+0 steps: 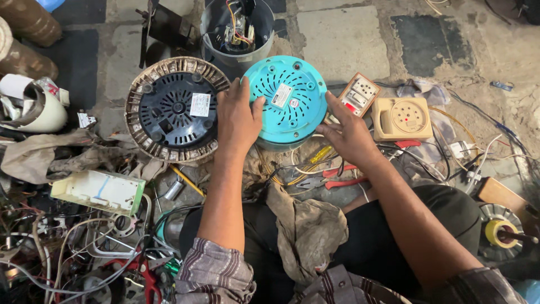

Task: The person repairs a small electric fan by connecting wires to a power strip and testing the motor. They then reassemble the fan housing, secure the cover with a screwdriver, and plug the device into a power source.

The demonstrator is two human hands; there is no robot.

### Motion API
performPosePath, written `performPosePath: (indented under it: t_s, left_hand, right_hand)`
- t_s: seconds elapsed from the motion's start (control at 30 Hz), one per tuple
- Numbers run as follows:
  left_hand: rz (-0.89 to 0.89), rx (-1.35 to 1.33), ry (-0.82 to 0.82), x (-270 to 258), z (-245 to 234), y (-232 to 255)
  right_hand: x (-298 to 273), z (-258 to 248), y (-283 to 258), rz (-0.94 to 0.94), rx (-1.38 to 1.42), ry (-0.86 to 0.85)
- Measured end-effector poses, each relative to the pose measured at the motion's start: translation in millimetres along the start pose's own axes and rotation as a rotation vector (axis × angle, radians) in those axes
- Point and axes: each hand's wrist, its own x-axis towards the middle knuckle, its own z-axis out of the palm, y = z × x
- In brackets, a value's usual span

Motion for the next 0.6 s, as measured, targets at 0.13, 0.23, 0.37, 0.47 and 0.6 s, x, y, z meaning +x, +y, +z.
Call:
performPosePath:
  t_s: [0.13,0.23,0.37,0.47,0.6]
  left_hand:
    - [0.027,0.075,-0.019,4.5,4.5,1.9]
    - [0.050,0.080,-0.029,8.2,7.0,1.2]
    - [0.058,0.105,-0.059,9.9,5.7,1.9]
    - [0.040,0.143,-0.071,10.2,6.0,4.8]
    - [0.044,0.139,-0.049,8.8,11.9,3.2]
  right_hand:
    - [-10.3,14.0,-8.9,0.014,-0.061,0.074]
    - [-21.0,27.7,-11.8,-0.069,-0.221,0.173]
    - [-26.5,36.6,-7.7,-0.036,-0.185,0.197]
    - [-26.1,35.8,-2.7,-0.160,-0.224,0.233]
    - [-26.5,33.3,-2.2,-0.108,-0.146,0.198]
